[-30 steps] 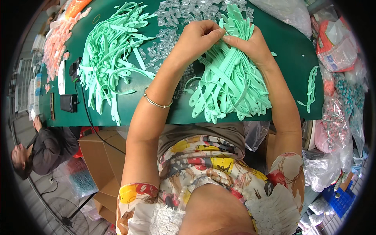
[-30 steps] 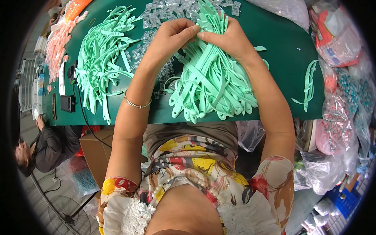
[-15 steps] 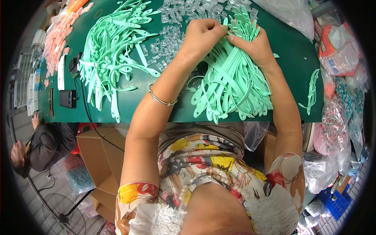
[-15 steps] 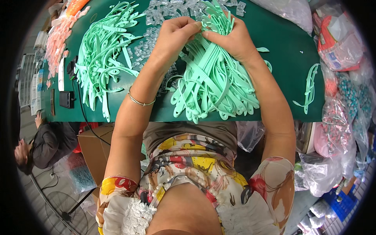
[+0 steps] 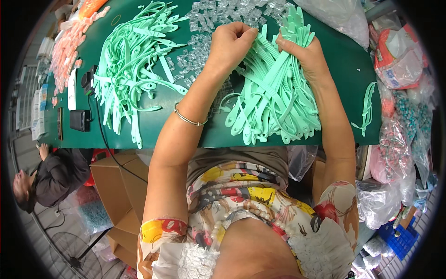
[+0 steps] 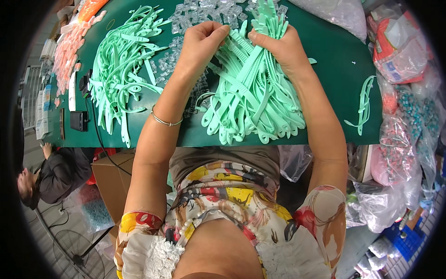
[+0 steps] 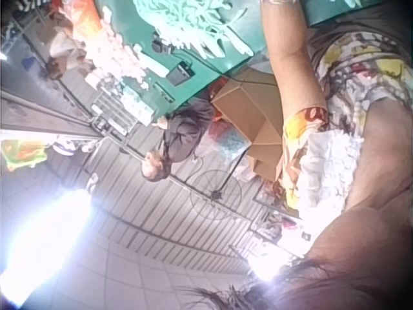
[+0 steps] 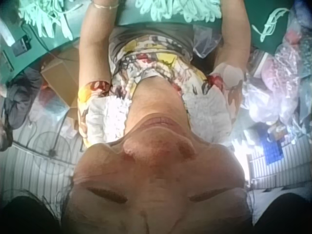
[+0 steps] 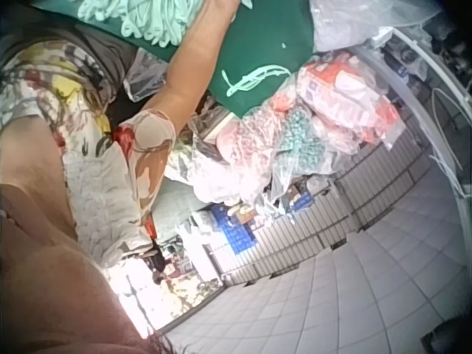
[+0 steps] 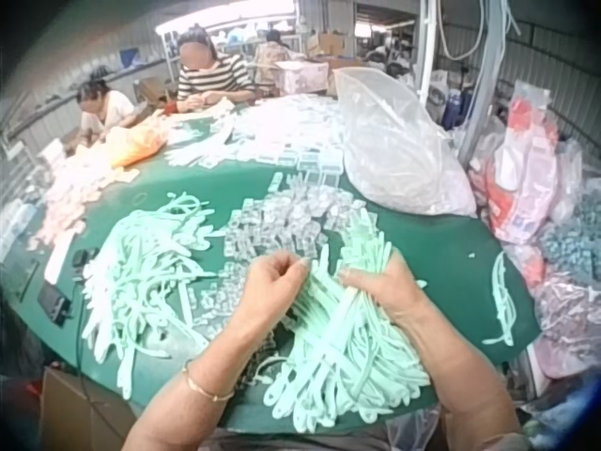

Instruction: The person sorts and inspects green plastic straps and small clear plastic connectors by hand at a workbench.

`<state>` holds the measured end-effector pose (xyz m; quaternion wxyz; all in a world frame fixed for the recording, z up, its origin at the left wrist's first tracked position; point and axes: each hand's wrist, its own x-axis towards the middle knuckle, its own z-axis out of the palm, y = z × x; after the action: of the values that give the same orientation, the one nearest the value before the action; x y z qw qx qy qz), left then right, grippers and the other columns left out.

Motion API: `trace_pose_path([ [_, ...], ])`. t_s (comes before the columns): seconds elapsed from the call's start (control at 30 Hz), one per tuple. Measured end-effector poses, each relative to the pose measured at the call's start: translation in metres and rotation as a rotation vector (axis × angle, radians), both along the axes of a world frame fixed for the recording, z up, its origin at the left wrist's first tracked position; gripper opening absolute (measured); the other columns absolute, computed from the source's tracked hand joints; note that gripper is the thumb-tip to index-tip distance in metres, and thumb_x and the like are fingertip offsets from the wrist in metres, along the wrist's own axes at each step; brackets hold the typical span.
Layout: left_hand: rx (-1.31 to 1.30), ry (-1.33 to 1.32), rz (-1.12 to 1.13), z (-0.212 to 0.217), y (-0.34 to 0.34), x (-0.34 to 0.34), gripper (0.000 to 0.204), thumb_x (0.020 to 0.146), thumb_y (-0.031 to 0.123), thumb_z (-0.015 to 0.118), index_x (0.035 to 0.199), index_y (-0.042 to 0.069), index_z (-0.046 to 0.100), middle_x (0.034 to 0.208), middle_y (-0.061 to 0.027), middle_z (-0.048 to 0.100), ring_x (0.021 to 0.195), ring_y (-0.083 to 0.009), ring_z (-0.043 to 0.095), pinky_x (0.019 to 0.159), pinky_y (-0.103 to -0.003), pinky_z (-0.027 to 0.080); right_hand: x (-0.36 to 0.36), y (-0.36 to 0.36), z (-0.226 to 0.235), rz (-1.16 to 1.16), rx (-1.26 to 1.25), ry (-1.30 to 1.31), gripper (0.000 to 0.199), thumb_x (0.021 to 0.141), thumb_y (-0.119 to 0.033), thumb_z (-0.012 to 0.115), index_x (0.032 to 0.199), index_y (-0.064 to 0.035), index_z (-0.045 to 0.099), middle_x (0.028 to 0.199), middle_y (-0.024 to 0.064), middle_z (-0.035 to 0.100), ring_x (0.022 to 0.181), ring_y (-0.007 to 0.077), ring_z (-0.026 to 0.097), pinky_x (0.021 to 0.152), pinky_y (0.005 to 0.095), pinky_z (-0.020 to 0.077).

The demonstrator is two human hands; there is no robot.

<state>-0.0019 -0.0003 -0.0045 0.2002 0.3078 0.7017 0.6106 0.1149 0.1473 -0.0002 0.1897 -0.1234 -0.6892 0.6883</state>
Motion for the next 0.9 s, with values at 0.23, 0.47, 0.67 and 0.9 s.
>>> trace_pose_path([
  [0.23,0.075,0.583,0.192,-0.008,0.008,0.001,0.022,0.08,0.017,0.065,0.088,-0.003,0.059,0.072,0.0003,0.055,0.061,-0.0054,0.048,0.053,-0.022,0.041,0.002,0.003,0.009,-0.027,-0.015,0.091,0.018,0.077,-0.016,0.069,0.085,-0.0024,0.061,0.07,0.004,0.062,0.066,0.0097,0.057,0.06,0.0238,0.045],
  [0.47,-0.046,0.256,-0.334,0.014,0.008,0.034,0.055,0.074,0.029,0.072,0.112,-0.006,0.054,0.091,-0.0091,0.061,0.08,-0.0125,0.056,0.069,-0.026,0.047,-0.001,-0.003,0.015,-0.126,-0.024,0.167,0.019,0.074,-0.01,0.072,0.088,-0.0021,0.06,0.079,0.0024,0.062,0.069,0.0094,0.057,0.062,0.0244,0.0465],
  [0.67,0.115,0.067,-0.429,0.017,0.015,0.05,0.091,0.062,0.025,0.08,0.131,-0.006,0.03,0.119,-0.0184,0.049,0.111,-0.0229,0.048,0.097,-0.03,0.035,0.002,-0.025,0.029,-0.126,-0.051,0.261,0.021,0.076,-0.007,0.069,0.093,-0.0017,0.059,0.083,0.0027,0.061,0.075,0.0115,0.058,0.07,0.0251,0.0465],
  [0.9,0.036,-0.174,-0.416,0.011,0.017,0.053,0.057,0.06,0.01,0.072,0.113,0.001,0.053,0.104,-0.0124,0.059,0.092,-0.0194,0.058,0.08,-0.031,0.047,0.0,-0.028,0.03,0.019,0.058,0.206,0.03,0.078,-0.01,0.069,0.102,-0.0016,0.054,0.086,0.002,0.06,0.079,0.011,0.057,0.073,0.0259,0.0464],
])
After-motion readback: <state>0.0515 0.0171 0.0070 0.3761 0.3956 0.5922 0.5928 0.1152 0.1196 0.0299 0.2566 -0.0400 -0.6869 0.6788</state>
